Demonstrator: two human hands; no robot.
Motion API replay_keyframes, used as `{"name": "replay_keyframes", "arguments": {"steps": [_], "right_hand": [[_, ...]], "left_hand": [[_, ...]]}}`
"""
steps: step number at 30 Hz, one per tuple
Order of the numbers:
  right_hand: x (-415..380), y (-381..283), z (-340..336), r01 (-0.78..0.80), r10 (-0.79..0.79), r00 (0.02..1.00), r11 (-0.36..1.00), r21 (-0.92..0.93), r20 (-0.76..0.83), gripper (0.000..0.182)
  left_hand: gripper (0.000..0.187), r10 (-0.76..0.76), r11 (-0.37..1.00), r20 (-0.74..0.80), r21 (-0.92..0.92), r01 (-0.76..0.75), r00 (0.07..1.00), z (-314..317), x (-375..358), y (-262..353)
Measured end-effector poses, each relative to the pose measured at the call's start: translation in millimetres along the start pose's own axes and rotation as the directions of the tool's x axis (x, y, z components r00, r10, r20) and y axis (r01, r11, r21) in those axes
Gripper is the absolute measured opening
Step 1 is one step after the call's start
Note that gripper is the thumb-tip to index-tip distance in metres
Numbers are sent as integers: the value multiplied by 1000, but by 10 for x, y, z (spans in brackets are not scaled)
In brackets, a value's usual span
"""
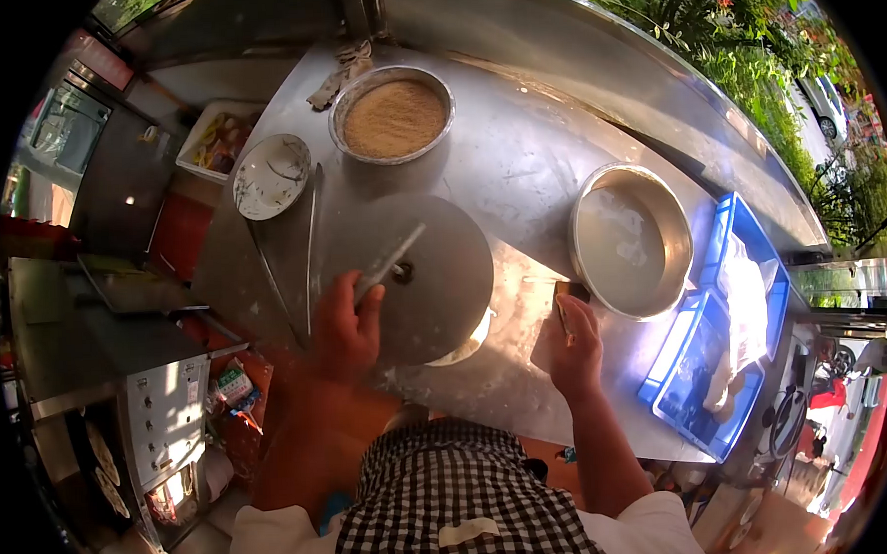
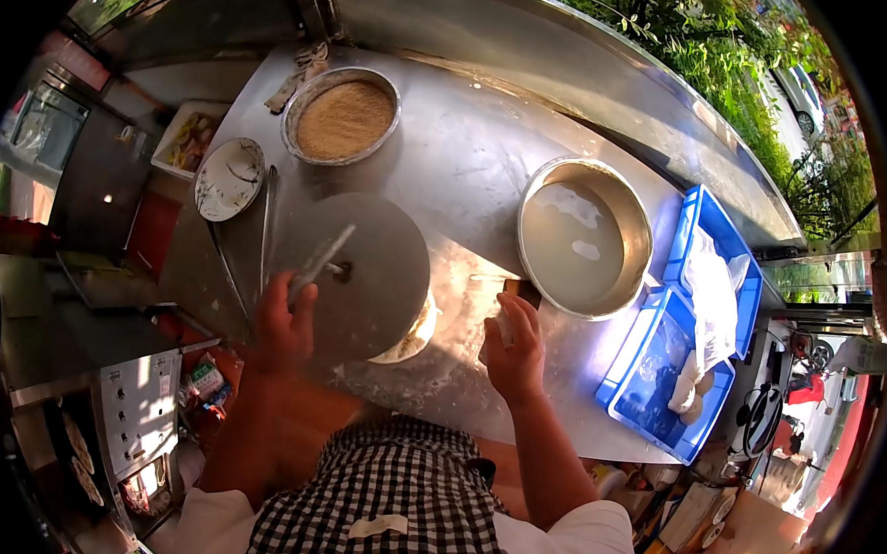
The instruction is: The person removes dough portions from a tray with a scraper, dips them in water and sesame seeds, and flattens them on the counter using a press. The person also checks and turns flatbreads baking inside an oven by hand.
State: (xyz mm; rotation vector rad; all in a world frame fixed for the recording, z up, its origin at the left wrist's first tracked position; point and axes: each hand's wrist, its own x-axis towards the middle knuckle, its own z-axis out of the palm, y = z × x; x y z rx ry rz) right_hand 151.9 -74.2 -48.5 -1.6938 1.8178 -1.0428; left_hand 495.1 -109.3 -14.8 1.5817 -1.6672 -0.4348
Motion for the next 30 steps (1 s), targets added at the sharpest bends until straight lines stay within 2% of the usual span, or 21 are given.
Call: {"name": "replay_keyframes", "arguments": {"steps": [4,7,8,10,13,16,19,22,25,30], "right_hand": [[-62,11,46,-19,19,999,1000,-17,28,39],[-142,119,101,-48,49,997,999,-20,51,42],[-161,134,124,-52,52,997,999,-15,58,42],[-144,148,188,-15,17,997,999,-28,73,42],[-69,72,318,88,-80,989,994,-58,125,43],[101,-87,569,142,-125,971,987,-71,205,43],[261,-125,933,251,-213,934,963,-99,288,50],[402,-130,1226,365,-272,866,917,-160,419,57],[350,-114,1431,423,-292,859,868,-261,420,59],[349,-119,1476,419,-248,852,851,-316,462,63]], "left_hand": [[33,4,999,48,-40,-2,999,551,-522,-87],[31,-93,991,246,-69,113,965,615,-713,-96],[30,-75,989,253,-104,104,965,595,-724,-102],[27,-32,982,258,-171,78,966,512,-691,-159],[23,10,983,97,-182,8,995,374,-446,-356],[28,-24,988,65,-148,33,998,339,-141,-372],[38,93,994,157,-74,-82,983,578,-29,-569],[53,262,957,214,72,-282,941,879,-62,-712],[68,268,838,374,363,-406,888,1020,-123,-741],[73,195,859,405,370,-355,894,1018,-135,-746]]}}
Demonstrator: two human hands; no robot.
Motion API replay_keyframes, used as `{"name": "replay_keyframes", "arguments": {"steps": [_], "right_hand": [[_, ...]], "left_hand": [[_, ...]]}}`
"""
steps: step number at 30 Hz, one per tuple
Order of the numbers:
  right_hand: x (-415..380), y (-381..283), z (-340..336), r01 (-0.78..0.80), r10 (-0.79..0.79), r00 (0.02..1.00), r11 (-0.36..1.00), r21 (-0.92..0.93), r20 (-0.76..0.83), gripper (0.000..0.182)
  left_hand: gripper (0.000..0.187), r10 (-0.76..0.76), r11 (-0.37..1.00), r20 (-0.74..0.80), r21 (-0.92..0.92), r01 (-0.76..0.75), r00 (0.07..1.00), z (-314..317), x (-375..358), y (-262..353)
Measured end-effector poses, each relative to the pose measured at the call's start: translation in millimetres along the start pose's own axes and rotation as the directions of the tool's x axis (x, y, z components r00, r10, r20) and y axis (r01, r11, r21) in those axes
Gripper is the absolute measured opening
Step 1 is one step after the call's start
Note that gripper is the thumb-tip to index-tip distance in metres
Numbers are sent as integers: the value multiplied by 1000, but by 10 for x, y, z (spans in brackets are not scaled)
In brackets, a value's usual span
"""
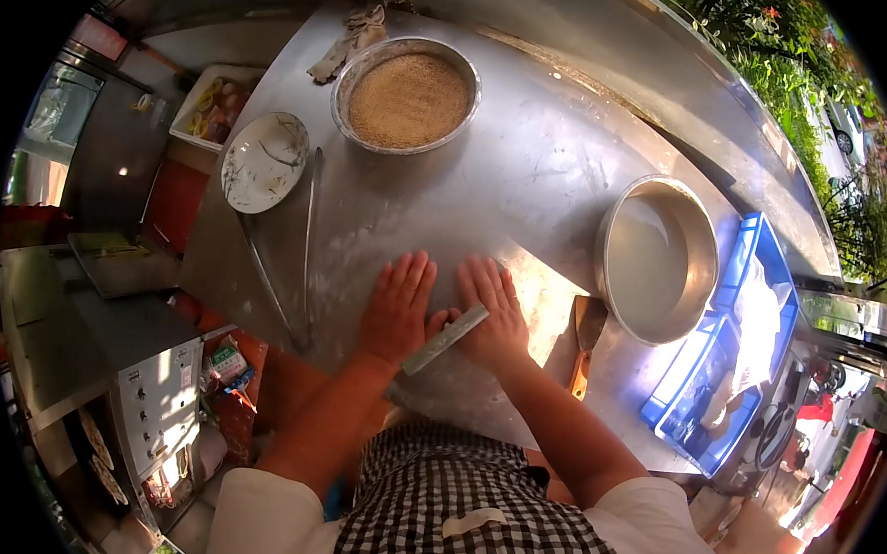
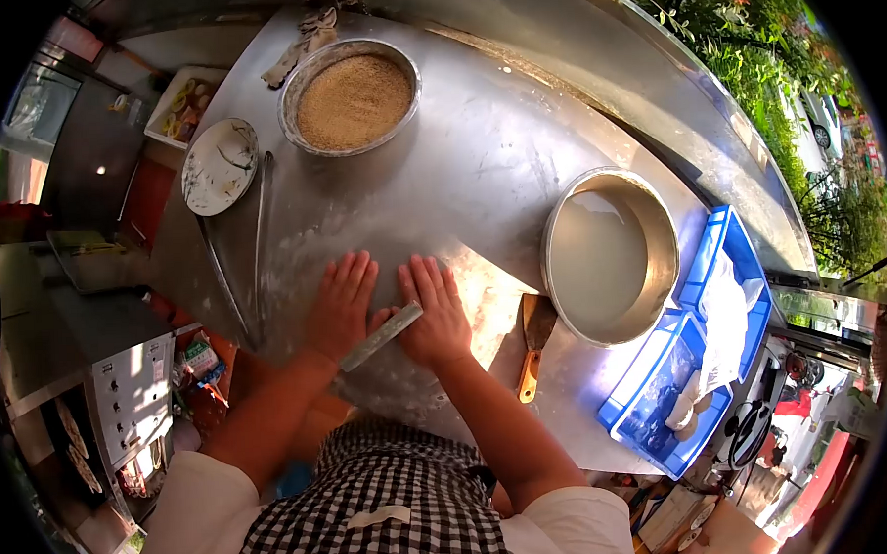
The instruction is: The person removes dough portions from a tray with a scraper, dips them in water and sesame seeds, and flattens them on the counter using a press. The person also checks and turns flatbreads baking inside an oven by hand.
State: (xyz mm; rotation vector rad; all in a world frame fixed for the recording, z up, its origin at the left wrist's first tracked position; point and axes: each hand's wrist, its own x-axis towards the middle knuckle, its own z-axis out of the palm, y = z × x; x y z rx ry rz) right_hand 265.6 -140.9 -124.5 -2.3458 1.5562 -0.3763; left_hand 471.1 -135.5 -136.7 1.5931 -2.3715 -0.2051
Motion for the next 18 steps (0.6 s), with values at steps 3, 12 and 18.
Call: {"name": "replay_keyframes", "arguments": {"steps": [3,12,18], "right_hand": [[57,30,2,12,-12,1000,1000,-12,-3,64],[40,32,-19,25,-26,999,999,-31,-47,63],[130,45,-52,24,-24,1000,999,-38,5,65]], "left_hand": [[73,-8,1000,-6,15,8,1000,23,28,-15],[73,15,1000,-69,-7,-15,997,54,34,-4],[71,6,1000,-108,2,-6,994,119,11,-34]]}}
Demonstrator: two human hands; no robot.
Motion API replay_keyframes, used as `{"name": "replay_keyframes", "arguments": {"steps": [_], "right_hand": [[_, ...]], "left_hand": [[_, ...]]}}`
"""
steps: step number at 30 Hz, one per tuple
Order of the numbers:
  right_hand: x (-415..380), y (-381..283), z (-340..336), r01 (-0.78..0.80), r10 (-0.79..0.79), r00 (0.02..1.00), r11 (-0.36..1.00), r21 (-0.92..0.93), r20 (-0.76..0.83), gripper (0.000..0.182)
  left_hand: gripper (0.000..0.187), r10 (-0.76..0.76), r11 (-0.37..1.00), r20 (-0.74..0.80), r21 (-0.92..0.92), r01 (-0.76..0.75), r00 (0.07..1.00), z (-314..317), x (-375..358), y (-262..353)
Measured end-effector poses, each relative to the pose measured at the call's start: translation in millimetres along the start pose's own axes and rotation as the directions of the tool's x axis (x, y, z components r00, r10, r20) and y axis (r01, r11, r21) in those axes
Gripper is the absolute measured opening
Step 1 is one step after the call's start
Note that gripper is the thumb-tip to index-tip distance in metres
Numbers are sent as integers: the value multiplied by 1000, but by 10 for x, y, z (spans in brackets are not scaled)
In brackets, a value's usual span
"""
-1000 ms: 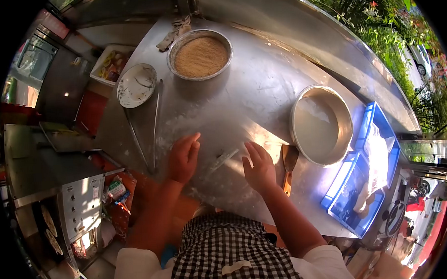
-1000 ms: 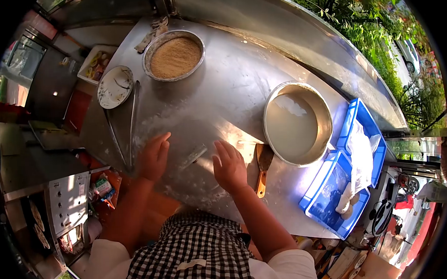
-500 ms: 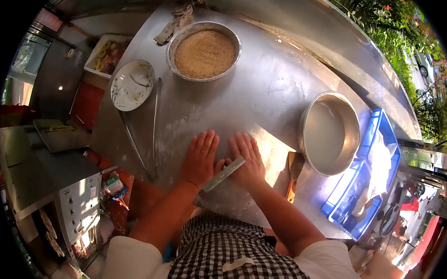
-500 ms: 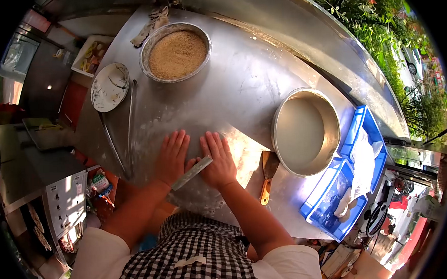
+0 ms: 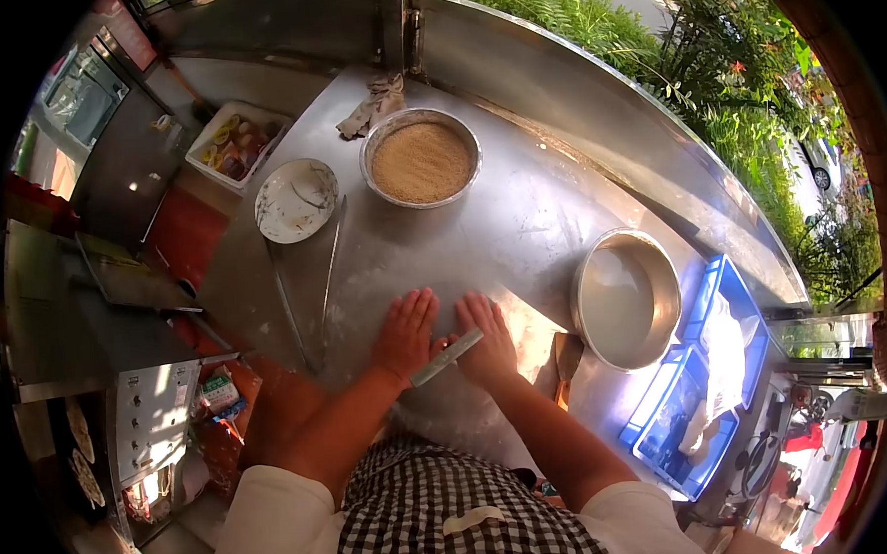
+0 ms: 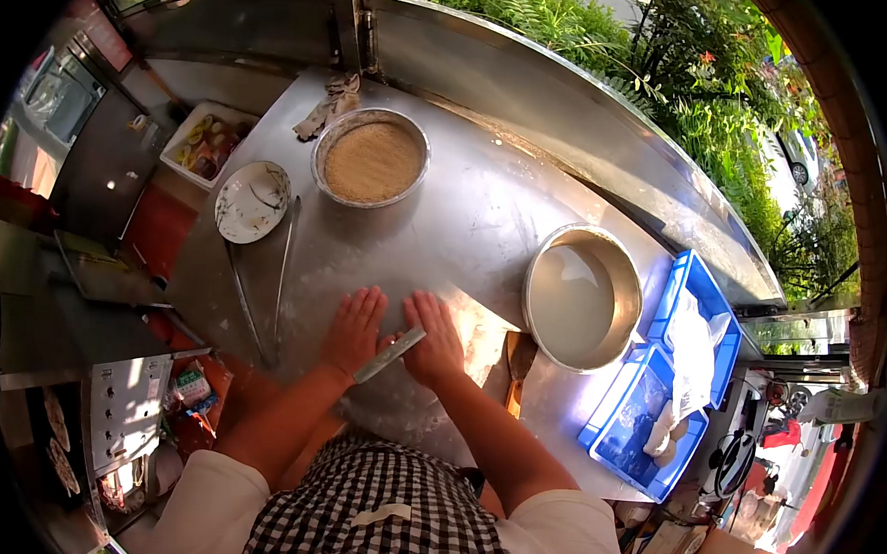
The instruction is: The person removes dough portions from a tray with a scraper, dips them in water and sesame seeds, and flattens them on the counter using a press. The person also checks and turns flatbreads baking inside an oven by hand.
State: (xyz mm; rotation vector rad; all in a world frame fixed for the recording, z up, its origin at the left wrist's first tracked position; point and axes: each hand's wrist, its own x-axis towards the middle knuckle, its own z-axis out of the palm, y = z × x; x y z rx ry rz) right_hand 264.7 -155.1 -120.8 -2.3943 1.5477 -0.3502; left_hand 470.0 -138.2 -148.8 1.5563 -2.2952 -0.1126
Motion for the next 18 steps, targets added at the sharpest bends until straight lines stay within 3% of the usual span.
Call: {"name": "replay_keyframes", "arguments": {"steps": [7,18], "right_hand": [[53,-36,-55,2,-2,1000,1000,-11,22,68],[12,-10,-17,39,-39,999,999,-38,-4,68]], "left_hand": [[72,-29,999,72,29,27,997,-141,18,69],[72,-29,1000,-10,0,29,1000,17,3,11]]}}
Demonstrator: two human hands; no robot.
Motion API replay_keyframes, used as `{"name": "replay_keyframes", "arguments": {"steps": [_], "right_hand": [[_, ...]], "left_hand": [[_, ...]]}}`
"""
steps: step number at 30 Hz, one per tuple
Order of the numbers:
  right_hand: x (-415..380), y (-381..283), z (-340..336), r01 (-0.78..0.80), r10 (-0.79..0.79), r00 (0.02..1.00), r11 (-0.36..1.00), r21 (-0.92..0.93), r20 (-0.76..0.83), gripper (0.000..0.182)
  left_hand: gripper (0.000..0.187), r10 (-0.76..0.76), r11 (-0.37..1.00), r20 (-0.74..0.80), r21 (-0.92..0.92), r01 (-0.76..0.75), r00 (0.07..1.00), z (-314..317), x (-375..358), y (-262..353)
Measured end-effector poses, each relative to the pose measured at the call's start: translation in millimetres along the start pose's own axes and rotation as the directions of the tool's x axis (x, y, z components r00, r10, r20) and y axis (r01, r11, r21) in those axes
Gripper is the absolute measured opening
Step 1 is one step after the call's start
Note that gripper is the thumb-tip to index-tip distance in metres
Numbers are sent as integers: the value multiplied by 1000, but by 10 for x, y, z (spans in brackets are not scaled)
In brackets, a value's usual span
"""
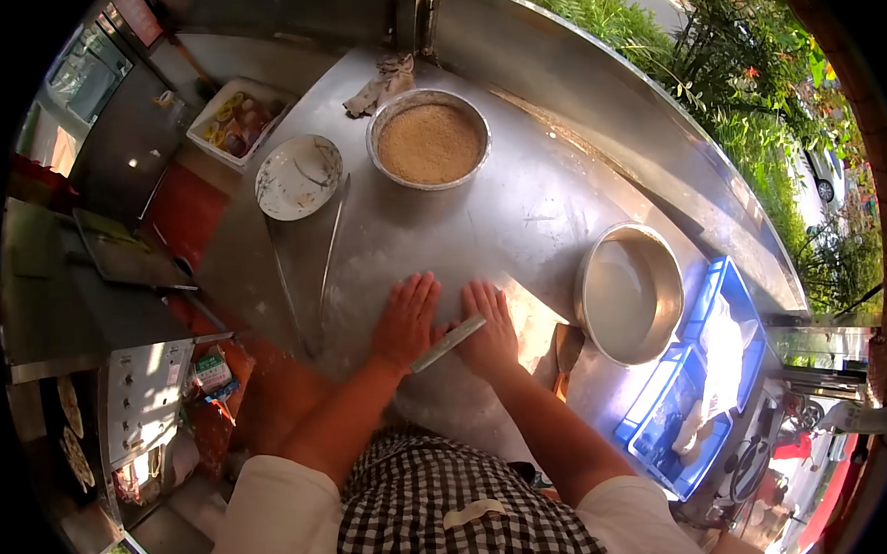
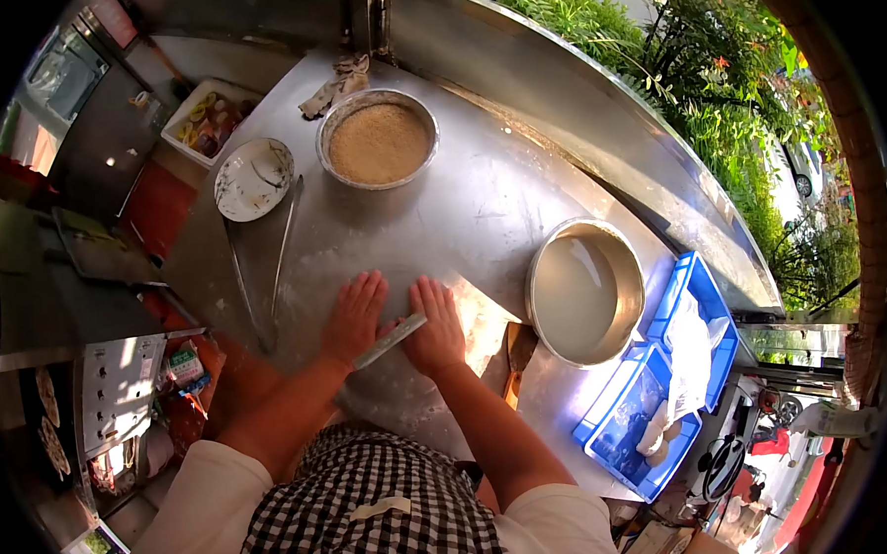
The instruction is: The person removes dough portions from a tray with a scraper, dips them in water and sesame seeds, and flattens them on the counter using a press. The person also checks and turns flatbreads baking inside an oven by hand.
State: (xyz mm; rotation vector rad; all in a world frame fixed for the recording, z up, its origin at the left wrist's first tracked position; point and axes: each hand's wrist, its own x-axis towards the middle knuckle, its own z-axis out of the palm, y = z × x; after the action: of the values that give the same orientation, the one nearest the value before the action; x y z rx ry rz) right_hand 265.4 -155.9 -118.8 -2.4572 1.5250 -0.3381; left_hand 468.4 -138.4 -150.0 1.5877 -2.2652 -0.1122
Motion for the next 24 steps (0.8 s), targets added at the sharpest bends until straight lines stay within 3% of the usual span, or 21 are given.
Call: {"name": "replay_keyframes", "arguments": {"steps": [10,15,22,24], "right_hand": [[-188,34,167,-54,54,998,998,27,-31,67],[-312,-17,105,-81,81,997,995,57,6,66],[-239,-14,61,-88,88,996,995,51,-3,65],[-215,-12,35,-70,70,997,997,36,10,65]], "left_hand": [[72,-9,998,85,-66,14,996,-27,-39,18],[71,27,999,163,17,-30,986,-206,-154,180],[75,32,999,194,-11,-31,981,-248,-49,153],[75,-39,998,125,-37,44,991,-177,-65,139]]}}
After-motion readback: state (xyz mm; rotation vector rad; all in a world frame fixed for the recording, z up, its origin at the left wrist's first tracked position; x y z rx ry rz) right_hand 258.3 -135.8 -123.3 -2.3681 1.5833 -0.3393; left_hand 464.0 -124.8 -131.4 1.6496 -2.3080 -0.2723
